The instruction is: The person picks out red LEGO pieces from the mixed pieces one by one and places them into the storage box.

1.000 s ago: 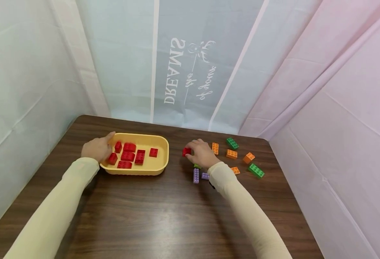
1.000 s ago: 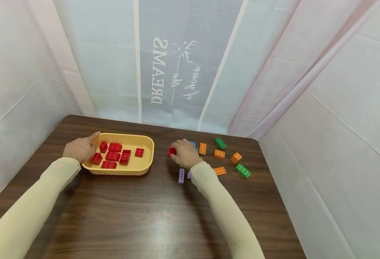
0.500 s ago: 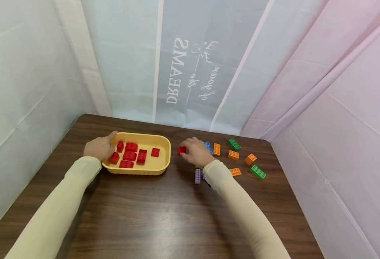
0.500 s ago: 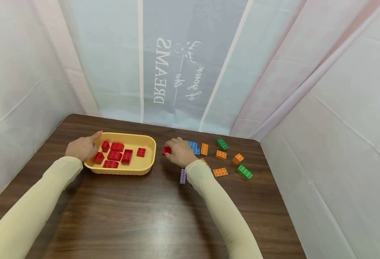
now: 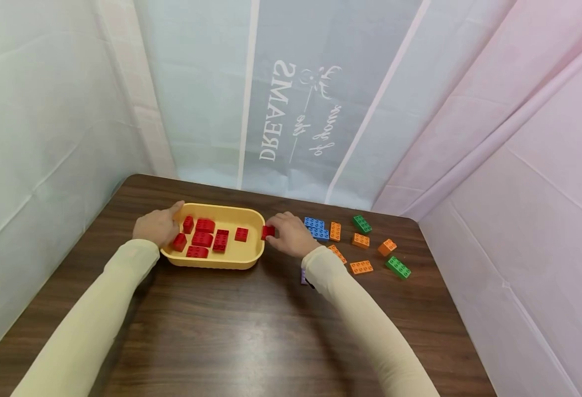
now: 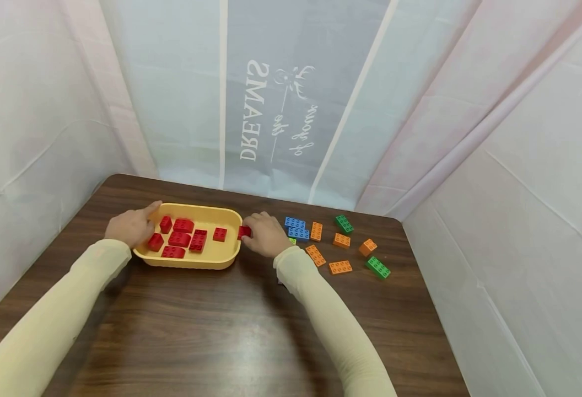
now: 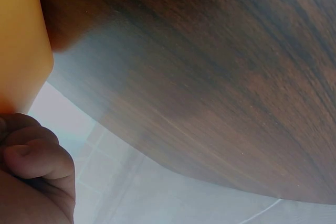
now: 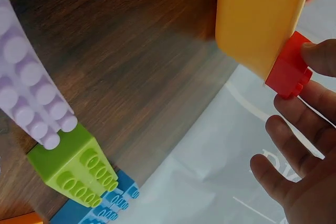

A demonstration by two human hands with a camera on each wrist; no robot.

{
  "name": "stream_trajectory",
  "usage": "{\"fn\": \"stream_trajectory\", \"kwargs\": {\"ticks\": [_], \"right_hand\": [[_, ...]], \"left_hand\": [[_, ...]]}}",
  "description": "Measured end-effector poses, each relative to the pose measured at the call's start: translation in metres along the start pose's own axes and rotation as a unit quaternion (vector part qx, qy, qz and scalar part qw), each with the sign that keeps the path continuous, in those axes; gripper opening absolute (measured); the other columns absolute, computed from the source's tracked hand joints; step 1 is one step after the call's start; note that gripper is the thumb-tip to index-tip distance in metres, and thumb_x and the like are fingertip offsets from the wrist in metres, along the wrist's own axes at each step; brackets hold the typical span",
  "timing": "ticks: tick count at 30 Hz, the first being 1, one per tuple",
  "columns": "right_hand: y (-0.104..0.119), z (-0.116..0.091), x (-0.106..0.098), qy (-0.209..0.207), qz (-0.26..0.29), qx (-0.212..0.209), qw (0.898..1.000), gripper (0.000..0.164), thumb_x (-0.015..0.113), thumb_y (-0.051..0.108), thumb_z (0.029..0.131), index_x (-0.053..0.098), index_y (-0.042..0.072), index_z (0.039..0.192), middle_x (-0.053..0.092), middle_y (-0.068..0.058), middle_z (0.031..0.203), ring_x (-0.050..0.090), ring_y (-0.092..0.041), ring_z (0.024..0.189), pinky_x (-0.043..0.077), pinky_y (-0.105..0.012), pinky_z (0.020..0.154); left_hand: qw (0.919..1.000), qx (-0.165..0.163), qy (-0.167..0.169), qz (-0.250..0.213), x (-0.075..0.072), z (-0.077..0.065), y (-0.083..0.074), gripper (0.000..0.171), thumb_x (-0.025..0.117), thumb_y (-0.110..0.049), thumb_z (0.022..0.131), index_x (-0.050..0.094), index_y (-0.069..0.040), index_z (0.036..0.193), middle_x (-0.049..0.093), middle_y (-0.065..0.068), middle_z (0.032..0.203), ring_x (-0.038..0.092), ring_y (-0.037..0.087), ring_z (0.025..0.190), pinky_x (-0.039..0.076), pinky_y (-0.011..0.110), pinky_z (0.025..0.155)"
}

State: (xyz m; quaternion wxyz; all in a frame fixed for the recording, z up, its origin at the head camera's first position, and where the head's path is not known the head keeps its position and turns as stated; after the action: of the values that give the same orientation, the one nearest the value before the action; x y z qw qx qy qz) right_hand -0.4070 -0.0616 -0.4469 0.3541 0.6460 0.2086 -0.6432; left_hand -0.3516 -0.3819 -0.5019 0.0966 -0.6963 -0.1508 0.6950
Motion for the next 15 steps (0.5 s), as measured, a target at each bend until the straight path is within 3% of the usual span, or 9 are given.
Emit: {"fn": "stream_trajectory", "kwargs": {"ticks": [15], "right_hand": [[0.029, 0.016, 0.014, 0.014, -0.016, -0.033, 0.999, 0.031, 0.073, 0.032, 0.091, 0.071, 0.013, 0.115, 0.068, 0.0, 0.114, 0.051, -0.02, 0.106, 0.043, -0.038, 0.097]], "left_hand": [[1.0, 0.005, -0.008, 0.0, 0.0, -0.001, -0.001, 0.064, 0.047, -0.015, 0.095, 0.034, -0.007, 0.157, 0.045, 0.007, 0.055, 0.04, 0.022, 0.048, 0.043, 0.037, 0.047]]}}
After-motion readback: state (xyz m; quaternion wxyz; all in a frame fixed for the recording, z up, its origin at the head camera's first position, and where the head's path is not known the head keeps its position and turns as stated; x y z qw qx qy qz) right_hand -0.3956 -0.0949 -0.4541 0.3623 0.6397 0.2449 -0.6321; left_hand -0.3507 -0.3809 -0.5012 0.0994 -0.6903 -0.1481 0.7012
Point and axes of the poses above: each hand's wrist, its own z-axis towards the middle knuckle, its own x-axis out of the palm, y = z × x, the point moved 5 cm from there along z, towards the middle knuckle
